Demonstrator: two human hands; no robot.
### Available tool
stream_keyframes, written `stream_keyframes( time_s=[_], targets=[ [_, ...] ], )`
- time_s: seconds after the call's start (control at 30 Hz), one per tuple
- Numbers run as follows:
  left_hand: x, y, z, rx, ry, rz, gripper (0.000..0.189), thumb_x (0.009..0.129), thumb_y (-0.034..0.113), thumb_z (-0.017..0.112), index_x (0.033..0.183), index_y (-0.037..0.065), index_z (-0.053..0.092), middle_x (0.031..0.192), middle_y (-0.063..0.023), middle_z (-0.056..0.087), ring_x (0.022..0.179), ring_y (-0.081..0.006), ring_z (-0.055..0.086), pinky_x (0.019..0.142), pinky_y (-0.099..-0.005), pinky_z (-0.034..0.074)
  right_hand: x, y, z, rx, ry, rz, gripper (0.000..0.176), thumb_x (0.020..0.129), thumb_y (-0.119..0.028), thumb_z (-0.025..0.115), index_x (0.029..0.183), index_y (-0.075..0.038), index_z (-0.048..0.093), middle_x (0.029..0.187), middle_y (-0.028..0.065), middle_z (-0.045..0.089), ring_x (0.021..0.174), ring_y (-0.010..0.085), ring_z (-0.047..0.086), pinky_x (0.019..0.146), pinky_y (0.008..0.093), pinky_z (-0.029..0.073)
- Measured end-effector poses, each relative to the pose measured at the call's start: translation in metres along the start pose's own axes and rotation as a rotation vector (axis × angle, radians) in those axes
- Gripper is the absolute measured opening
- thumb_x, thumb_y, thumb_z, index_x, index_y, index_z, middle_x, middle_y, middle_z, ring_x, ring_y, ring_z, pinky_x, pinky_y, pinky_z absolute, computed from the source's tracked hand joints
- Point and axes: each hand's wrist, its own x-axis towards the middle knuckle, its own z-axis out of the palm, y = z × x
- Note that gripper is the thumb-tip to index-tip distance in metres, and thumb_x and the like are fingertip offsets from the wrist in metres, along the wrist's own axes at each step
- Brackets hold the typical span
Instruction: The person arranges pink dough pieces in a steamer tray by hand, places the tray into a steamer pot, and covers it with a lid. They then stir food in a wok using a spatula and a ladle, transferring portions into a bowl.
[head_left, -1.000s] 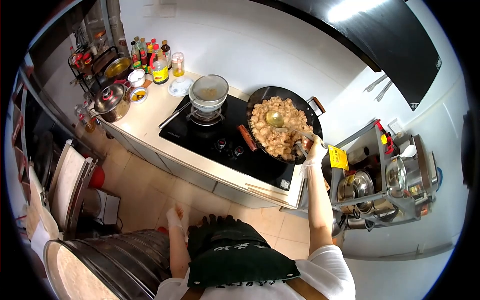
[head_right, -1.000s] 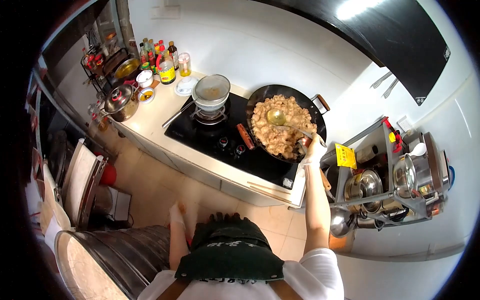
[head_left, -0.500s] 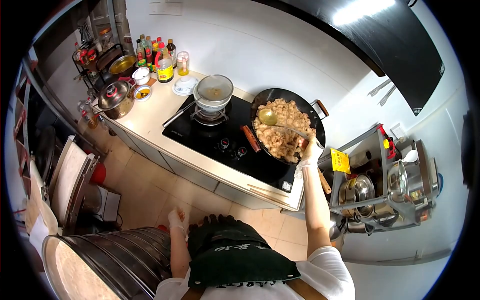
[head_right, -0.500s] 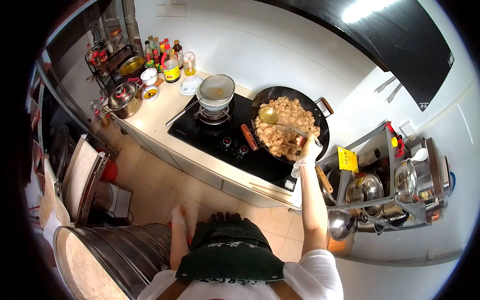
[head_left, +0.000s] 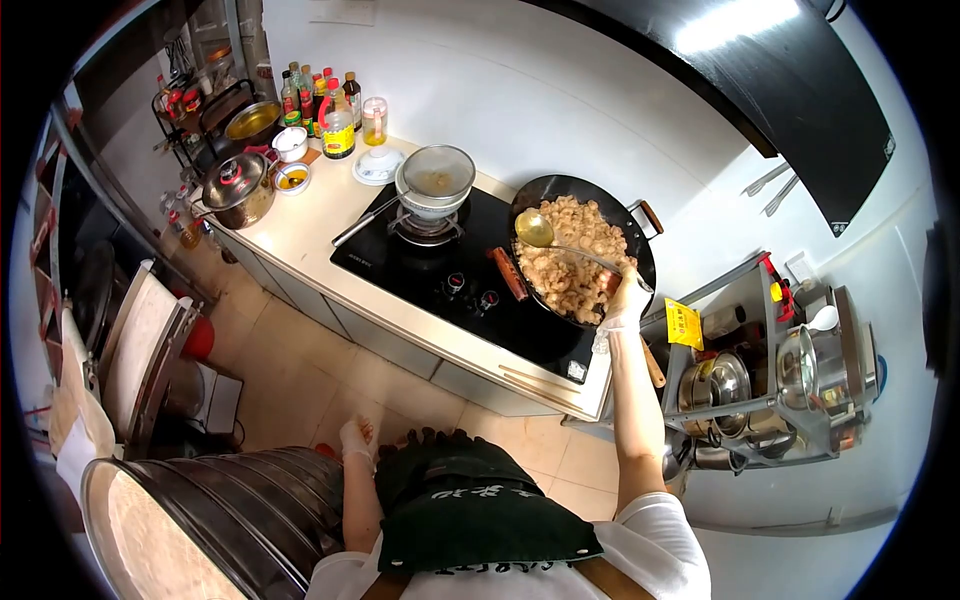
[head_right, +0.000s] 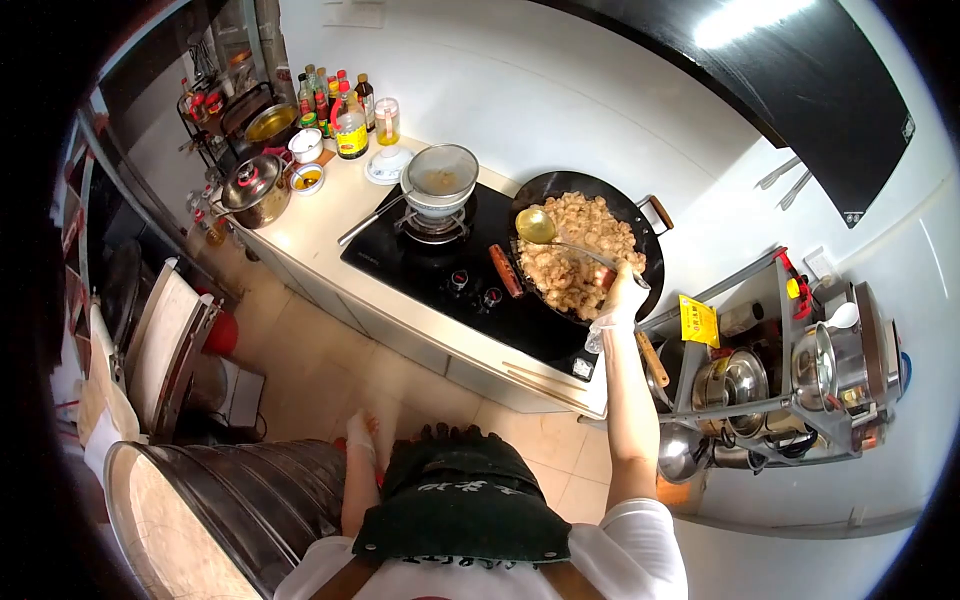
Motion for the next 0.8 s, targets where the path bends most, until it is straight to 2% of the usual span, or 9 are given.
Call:
stream_keyframes(
  time_s=[0.1, 0.2, 0.33, 0.5, 0.63, 0.7, 0.8],
  targets=[
    [-0.002, 0.0, 0.001, -0.009, 0.001, 0.003, 0.035, 0.094, 0.035, 0.058, 0.079, 0.004, 0.064, 0.07, -0.005, 0.063, 0.055, -0.0148, 0.057, 0.047, -0.0255, 0.046, -0.006, -0.01, 0.003, 0.025, 0.008, -0.012, 0.014, 0.091, -0.012, 0.059, 0.088, 0.002, 0.056, 0.066, 0.0131, 0.064, 0.049, 0.0199, 0.063, 0.044, 0.0277, 0.051],
    [-0.003, 0.0, -0.001, -0.03, -0.006, 0.01, 0.034, 0.093, 0.035, 0.059, 0.079, 0.003, 0.064, 0.071, -0.0054, 0.064, 0.056, -0.0147, 0.057, 0.048, -0.0255, 0.047, -0.003, -0.01, -0.001, 0.034, 0.011, -0.023, 0.014, 0.091, -0.013, 0.059, 0.091, 0.001, 0.057, 0.065, 0.0126, 0.064, 0.049, 0.0198, 0.062, 0.044, 0.0277, 0.051],
    [-0.007, -0.001, -0.004, -0.048, -0.028, 0.041, 0.034, 0.093, 0.033, 0.058, 0.079, 0.003, 0.064, 0.074, -0.0062, 0.065, 0.056, -0.0149, 0.057, 0.05, -0.0255, 0.049, -0.005, -0.018, 0.002, -0.004, 0.009, -0.065, 0.018, 0.089, -0.015, 0.061, 0.094, 0.002, 0.066, 0.068, 0.0104, 0.066, 0.051, 0.017, 0.061, 0.045, 0.0256, 0.05],
    [0.002, 0.002, -0.003, -0.052, 0.024, -0.022, 0.034, 0.094, 0.033, 0.056, 0.08, 0.004, 0.063, 0.075, -0.0062, 0.065, 0.055, -0.0158, 0.056, 0.051, -0.0265, 0.049, -0.001, -0.039, 0.015, -0.079, -0.032, -0.075, 0.02, 0.089, -0.013, 0.058, 0.093, 0.004, 0.066, 0.067, 0.0107, 0.065, 0.049, 0.0159, 0.06, 0.043, 0.0256, 0.049],
    [0.007, 0.003, -0.006, -0.081, 0.011, -0.029, 0.035, 0.094, 0.036, 0.054, 0.08, 0.004, 0.062, 0.075, -0.0061, 0.064, 0.054, -0.0166, 0.055, 0.051, -0.0275, 0.049, 0.01, -0.052, 0.04, -0.108, -0.049, -0.139, 0.019, 0.09, -0.013, 0.056, 0.09, 0.002, 0.068, 0.068, 0.0086, 0.067, 0.046, 0.0141, 0.058, 0.043, 0.0256, 0.049],
    [0.005, 0.005, -0.007, -0.089, 0.023, -0.061, 0.036, 0.094, 0.037, 0.054, 0.08, 0.005, 0.063, 0.075, -0.0062, 0.064, 0.054, -0.0171, 0.055, 0.05, -0.0276, 0.049, -0.008, -0.074, 0.064, -0.102, -0.083, -0.14, 0.018, 0.089, -0.012, 0.057, 0.091, 0.003, 0.067, 0.071, 0.01, 0.068, 0.046, 0.0145, 0.059, 0.042, 0.0251, 0.05],
    [0.002, 0.008, -0.008, -0.124, 0.05, -0.084, 0.038, 0.094, 0.039, 0.055, 0.079, 0.005, 0.063, 0.074, -0.0064, 0.064, 0.054, -0.0178, 0.055, 0.05, -0.028, 0.049, 0.002, -0.076, 0.093, -0.079, -0.114, -0.161, 0.012, 0.087, -0.009, 0.059, 0.088, 0.002, 0.063, 0.069, 0.0121, 0.067, 0.048, 0.0164, 0.062, 0.041, 0.0251, 0.051]
  ],
)
